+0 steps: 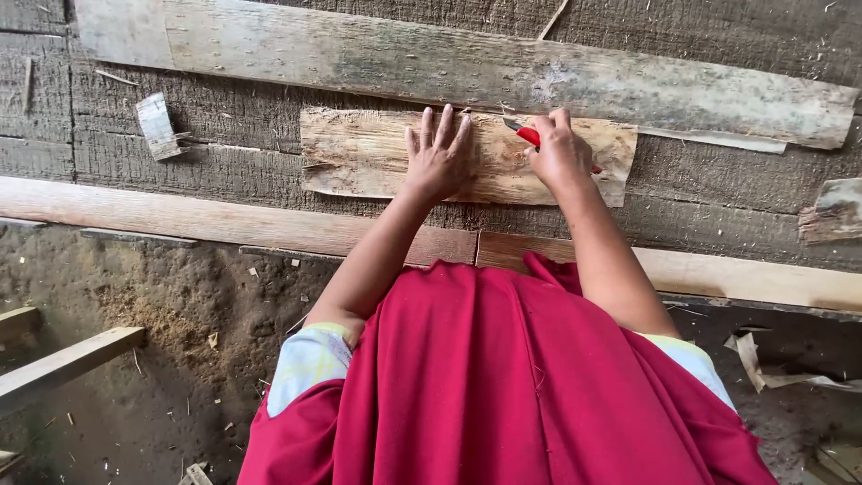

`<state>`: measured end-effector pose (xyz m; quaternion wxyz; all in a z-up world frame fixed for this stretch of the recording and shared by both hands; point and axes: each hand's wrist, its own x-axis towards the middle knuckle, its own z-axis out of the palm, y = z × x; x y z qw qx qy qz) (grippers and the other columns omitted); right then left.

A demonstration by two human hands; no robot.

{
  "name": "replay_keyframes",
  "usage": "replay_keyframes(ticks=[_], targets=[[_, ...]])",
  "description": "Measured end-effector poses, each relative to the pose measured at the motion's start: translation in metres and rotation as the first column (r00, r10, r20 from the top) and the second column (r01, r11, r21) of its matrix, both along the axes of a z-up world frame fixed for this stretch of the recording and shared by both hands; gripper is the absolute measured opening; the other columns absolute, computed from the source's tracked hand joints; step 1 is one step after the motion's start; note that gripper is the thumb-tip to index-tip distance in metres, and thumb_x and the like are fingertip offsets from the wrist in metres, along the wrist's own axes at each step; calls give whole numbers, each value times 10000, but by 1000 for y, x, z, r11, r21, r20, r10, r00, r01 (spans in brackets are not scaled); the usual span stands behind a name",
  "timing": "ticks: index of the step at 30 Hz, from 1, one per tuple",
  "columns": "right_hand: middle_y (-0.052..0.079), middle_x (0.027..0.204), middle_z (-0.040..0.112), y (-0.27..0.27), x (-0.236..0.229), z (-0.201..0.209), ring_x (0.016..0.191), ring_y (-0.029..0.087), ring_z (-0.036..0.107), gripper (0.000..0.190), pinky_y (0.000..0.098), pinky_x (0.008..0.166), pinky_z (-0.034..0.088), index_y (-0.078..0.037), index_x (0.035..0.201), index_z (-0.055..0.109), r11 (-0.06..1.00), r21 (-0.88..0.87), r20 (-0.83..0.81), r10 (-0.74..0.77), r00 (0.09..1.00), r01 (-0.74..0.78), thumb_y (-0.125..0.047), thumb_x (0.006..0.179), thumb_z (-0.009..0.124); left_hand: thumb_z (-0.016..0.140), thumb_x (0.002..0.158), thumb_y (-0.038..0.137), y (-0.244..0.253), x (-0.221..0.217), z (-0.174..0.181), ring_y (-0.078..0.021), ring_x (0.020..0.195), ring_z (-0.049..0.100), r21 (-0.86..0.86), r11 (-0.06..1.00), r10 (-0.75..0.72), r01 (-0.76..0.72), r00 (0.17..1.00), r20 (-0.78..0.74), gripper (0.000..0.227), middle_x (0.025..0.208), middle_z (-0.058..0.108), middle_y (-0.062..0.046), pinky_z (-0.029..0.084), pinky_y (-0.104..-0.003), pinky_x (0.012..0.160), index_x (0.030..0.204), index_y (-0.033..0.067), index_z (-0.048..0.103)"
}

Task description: Trimming and fitting thin wooden veneer sheets onto a larger wooden board using a utility knife

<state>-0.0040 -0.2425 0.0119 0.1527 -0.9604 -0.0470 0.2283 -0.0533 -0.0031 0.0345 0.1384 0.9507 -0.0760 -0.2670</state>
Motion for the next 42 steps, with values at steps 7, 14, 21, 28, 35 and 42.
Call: replay_keyframes(ticks=[7,14,21,28,35,42], targets=[[48,1275,501,-4,5,-9,984,487,701,395,637,861,567,-188,1254,620,999,-10,12,40,999,-40,-222,888,765,828,714,489,8,10,-42,-446,1457,218,-19,1000,22,-19,988,155,1024,1532,319,-132,179,-722,1172,1575,235,333],[109,1274,494,-6,-6,-13,951,489,708,469,640,821,586,-152,1344,589,998,53,123,-25,992,19,-172,909,764,938,555,417,0,18,-56,-400,1319,318,-87,993,96,-76,963,251,998,1293,397,-109,162,-738,1155,1386,188,436],[139,1205,474,5,-14,17,915,464,719,435,607,725,616,-94,1315,586,991,135,246,-31,969,-3,-112,921,769,815,811,443,-18,8,-20,-458,1497,137,13,998,57,-60,982,180,930,1652,159,-165,59,-705,1200,1572,153,365],[123,1114,590,21,-29,-20,977,425,711,302,566,774,593,-101,1212,563,984,180,100,-5,995,-13,-162,956,710,832,813,476,14,-13,-16,-477,1540,39,13,992,128,-128,991,32,1084,1709,90,-138,98,-733,1200,1651,199,204],[216,1079,669,69,-41,11,1000,479,703,384,591,827,568,-189,1280,432,988,76,-121,-127,985,136,-426,1012,572,679,892,695,38,-28,-25,-430,1543,-116,-14,995,103,-103,994,35,1023,1718,-69,-105,2,-718,1190,1666,297,142],[299,1044,678,103,-50,21,1026,522,677,296,604,856,533,-157,1220,410,946,23,-223,-309,924,322,-388,1039,376,641,847,792,52,-24,-42,-427,1547,-116,-42,996,-75,77,996,47,1115,1723,-55,-117,-13,-694,1200,1674,281,93]])
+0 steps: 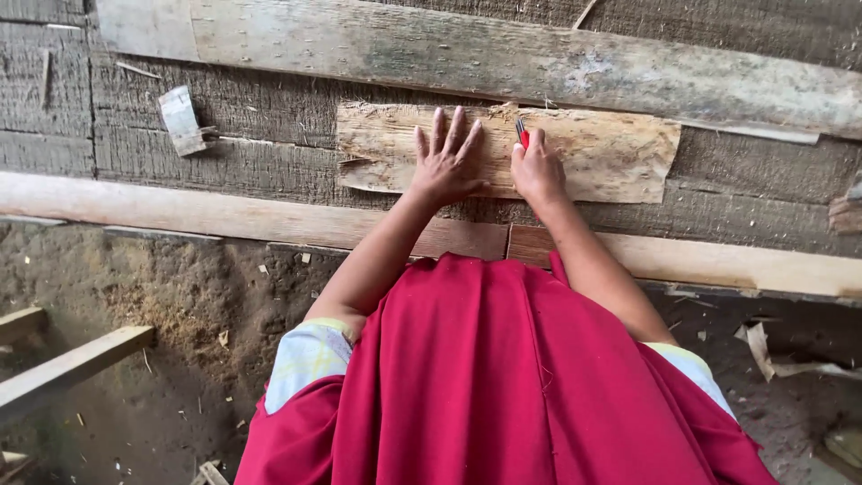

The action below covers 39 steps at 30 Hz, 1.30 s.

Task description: Trimming and fitting thin wooden veneer sheets onto a larger wooden board using a utility knife

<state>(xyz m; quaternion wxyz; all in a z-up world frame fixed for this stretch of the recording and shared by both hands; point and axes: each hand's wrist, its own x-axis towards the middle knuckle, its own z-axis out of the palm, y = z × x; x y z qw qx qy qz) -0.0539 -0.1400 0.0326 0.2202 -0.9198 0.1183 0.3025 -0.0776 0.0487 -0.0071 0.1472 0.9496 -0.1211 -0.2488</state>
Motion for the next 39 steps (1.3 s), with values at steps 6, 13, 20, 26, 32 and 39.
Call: replay_keyframes(ticks=[6,13,20,26,32,39], targets=[[246,988,698,18,-7,-26,986,477,709,309,562,827,551,-186,1198,464,997,-81,-10,-16,1000,15,-420,1006,395,691,795,820,9,3,-5,-426,1522,-196,-44,999,-33,29,996,-82,1230,1713,-139,-105,-72,-695,1183,1670,299,0],[259,933,711,39,9,-28,973,479,719,361,566,844,548,-105,1293,443,991,-131,20,24,1000,-21,-331,1023,362,714,744,841,8,10,-7,-460,1508,-229,-13,997,-81,80,985,-154,1316,1698,-174,-139,-76,-724,1172,1664,285,-45],[244,920,725,43,14,-34,975,459,724,380,568,846,548,-96,1293,411,978,-190,11,84,996,-80,-363,1030,348,773,699,813,8,11,-9,-463,1503,-238,-18,997,-77,75,981,-176,1374,1697,-187,-132,-89,-727,1167,1663,290,-55],[261,898,725,46,16,-28,947,466,729,398,567,839,559,-45,1309,418,978,-176,22,121,992,-115,-321,1026,368,796,690,793,5,9,-12,-461,1500,-250,-12,999,-54,53,982,-179,1378,1696,-191,-122,-100,-728,1164,1664,299,-43],[268,903,721,42,16,-37,951,483,724,432,584,839,557,-14,1355,389,981,-158,22,121,992,-116,-302,1034,369,802,703,780,6,10,-9,-461,1505,-233,-18,999,-43,41,985,-169,1362,1699,-185,-117,-95,-726,1169,1667,301,-34],[210,977,724,27,16,-49,990,477,711,369,581,845,538,-198,1248,435,991,-123,7,44,999,-43,-400,950,520,855,679,719,11,13,7,-468,1526,-165,-92,996,-28,15,989,-145,1351,1707,-121,-135,-44,-746,1172,1671,282,49]])
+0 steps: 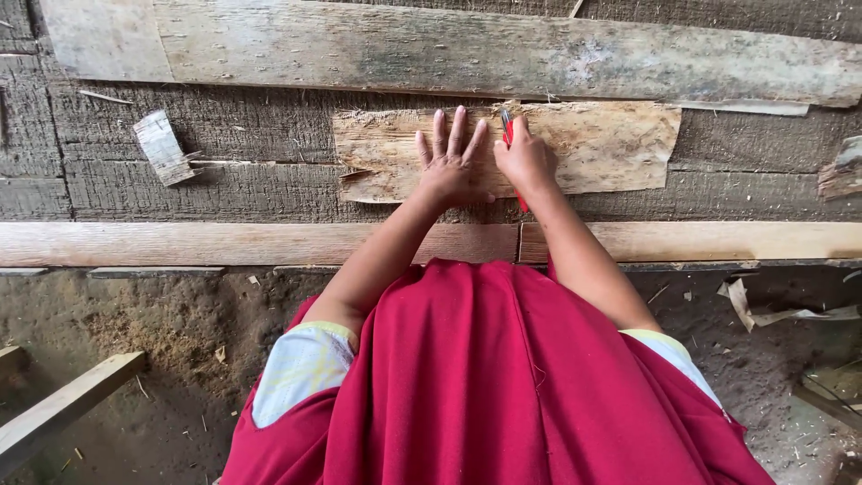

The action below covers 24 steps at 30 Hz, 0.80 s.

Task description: Trimming and fitting thin wooden veneer sheets onto a larger wooden board using a utility knife

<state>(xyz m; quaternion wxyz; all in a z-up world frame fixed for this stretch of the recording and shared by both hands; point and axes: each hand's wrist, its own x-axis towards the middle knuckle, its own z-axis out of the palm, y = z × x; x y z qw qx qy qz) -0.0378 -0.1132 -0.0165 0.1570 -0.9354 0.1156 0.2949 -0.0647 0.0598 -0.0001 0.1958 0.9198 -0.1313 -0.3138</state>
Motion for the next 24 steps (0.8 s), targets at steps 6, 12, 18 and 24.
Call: replay_keyframes(ticks=[6,12,18,24], targets=[[208,1142,557,25,-5,36,895,515,702,294,621,730,609,-132,1210,486,997,-4,447,71,892,-78,-115,938,596,920,712,575,14,12,-34,-436,1464,87,33,999,29,-34,990,141,1298,1599,139,-114,200,-660,1142,1638,164,109],[212,1564,393,34,10,64,866,255,707,529,315,671,606,-54,1404,553,968,-33,385,243,890,-250,-162,922,742,632,598,-16,22,27,-19,-346,1131,452,-253,961,199,-108,908,370,692,1182,456,-138,54,-683,1134,1258,115,473],[113,895,586,31,19,101,711,251,586,289,382,664,504,-27,1026,599,978,-4,160,208,965,-210,-293,1026,713,600,682,-5,58,17,22,-446,1390,331,-259,963,188,-79,883,429,755,1498,399,-161,30,-682,1154,1410,154,477],[128,950,622,38,33,108,776,304,612,293,437,704,501,-50,986,652,971,56,264,212,941,-234,-318,937,759,590,866,90,95,17,37,-271,864,528,-332,924,348,-192,783,515,291,943,614,-58,322,-487,873,1126,186,680]])
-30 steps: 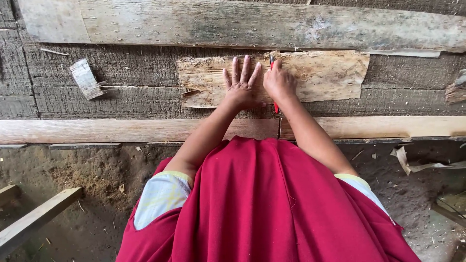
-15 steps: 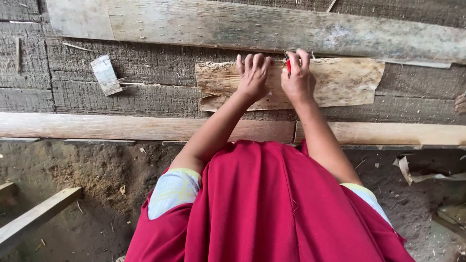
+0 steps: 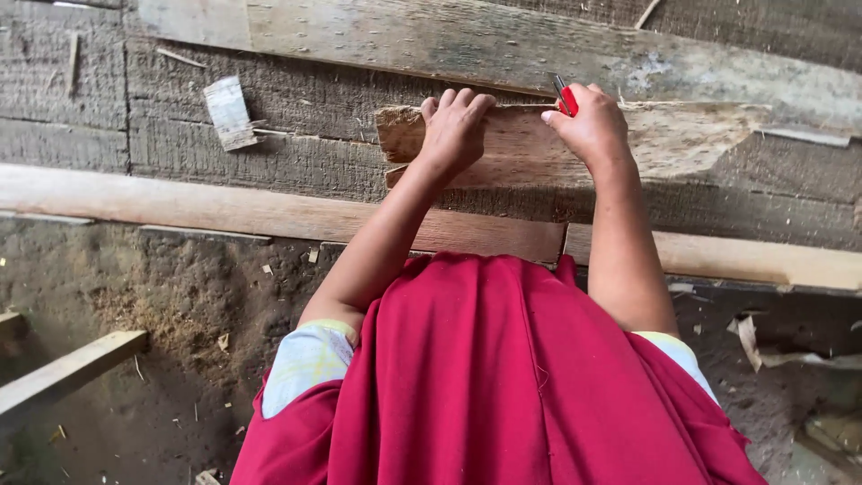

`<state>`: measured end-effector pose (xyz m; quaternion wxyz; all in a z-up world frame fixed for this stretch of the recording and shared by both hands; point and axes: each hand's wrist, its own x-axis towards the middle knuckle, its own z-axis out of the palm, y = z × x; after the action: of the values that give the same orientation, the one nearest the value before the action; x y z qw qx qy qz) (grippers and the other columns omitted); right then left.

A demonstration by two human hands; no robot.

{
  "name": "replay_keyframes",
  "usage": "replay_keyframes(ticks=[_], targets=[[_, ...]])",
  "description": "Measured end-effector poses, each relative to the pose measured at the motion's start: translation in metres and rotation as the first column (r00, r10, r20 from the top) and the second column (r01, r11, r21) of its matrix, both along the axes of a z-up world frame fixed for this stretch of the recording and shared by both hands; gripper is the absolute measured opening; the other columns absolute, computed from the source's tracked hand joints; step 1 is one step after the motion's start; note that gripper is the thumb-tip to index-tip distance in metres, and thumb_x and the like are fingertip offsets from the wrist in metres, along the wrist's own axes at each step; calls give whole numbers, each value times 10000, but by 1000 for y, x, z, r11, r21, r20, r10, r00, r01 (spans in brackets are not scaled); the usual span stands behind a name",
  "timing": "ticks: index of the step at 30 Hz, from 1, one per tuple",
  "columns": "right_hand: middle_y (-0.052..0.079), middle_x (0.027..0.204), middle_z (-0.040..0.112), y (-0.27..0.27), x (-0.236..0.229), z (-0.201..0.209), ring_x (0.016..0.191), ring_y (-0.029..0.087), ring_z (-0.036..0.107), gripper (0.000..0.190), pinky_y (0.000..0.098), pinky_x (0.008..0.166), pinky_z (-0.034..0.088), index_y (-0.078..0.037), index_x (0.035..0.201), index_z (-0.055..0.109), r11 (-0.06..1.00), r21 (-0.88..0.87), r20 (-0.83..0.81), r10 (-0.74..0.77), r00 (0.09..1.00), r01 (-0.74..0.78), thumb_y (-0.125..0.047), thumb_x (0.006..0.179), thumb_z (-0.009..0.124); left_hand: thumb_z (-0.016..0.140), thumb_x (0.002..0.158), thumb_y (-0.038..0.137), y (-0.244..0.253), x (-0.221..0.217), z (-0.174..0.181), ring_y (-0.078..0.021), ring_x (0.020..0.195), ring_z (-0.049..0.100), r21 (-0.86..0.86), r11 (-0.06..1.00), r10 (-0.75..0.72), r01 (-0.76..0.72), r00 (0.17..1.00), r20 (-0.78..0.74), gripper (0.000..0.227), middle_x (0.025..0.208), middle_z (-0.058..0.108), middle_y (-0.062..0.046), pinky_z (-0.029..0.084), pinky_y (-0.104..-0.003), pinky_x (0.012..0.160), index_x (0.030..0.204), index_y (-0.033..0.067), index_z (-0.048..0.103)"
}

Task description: Trimming and fitting thin wooden veneer sheets onto a larger wooden board using a utility knife

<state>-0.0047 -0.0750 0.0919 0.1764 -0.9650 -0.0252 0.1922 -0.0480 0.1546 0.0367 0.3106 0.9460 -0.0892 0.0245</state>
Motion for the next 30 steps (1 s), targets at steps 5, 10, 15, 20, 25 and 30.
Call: replay_keyframes(ticks=[5,10,15,20,25,30], targets=[[77,873,578,-2,0,32,731,240,569,241,394,685,469,-82,926,609,1000,-19,-43,-6,999,5,-278,985,737,592,923,140,-1,0,26,-234,845,577,7,1000,-23,23,999,25,212,986,687,-25,356,-416,837,1091,180,715],[103,849,560,-28,-1,69,586,153,439,121,239,459,416,61,1051,630,988,115,241,77,967,-107,16,957,692,638,908,140,-27,9,77,-191,800,565,100,995,3,-22,983,185,183,935,675,-11,380,-367,770,1061,171,734],[163,1260,562,-24,-7,89,1058,341,741,286,392,917,753,9,1151,615,975,193,884,-124,451,-110,132,899,672,628,909,52,-49,22,75,-117,815,656,-119,969,241,-218,943,228,263,1008,747,38,467,-321,760,1100,213,710],[109,1046,485,-43,-25,35,789,204,565,228,304,626,597,-24,1118,515,921,389,690,-288,664,-4,32,964,673,557,924,11,-48,25,57,-173,895,671,-740,600,353,-304,931,-96,217,1041,691,-39,563,-308,794,1090,139,616],[-3,864,488,-42,-35,7,651,115,532,334,276,502,491,-96,1211,455,756,537,-108,-379,919,374,-269,1028,674,592,969,59,-66,8,40,-201,935,485,-957,-78,293,-278,912,-288,153,999,548,-87,380,-376,911,1096,54,509],[72,926,553,-61,-34,-77,515,128,624,501,283,444,596,10,1321,444,562,664,-323,-381,867,494,-115,940,745,584,1028,89,-91,-30,-33,-415,1333,429,-650,-357,252,-671,601,-759,519,1439,331,-234,424,-680,1083,1460,55,298]])
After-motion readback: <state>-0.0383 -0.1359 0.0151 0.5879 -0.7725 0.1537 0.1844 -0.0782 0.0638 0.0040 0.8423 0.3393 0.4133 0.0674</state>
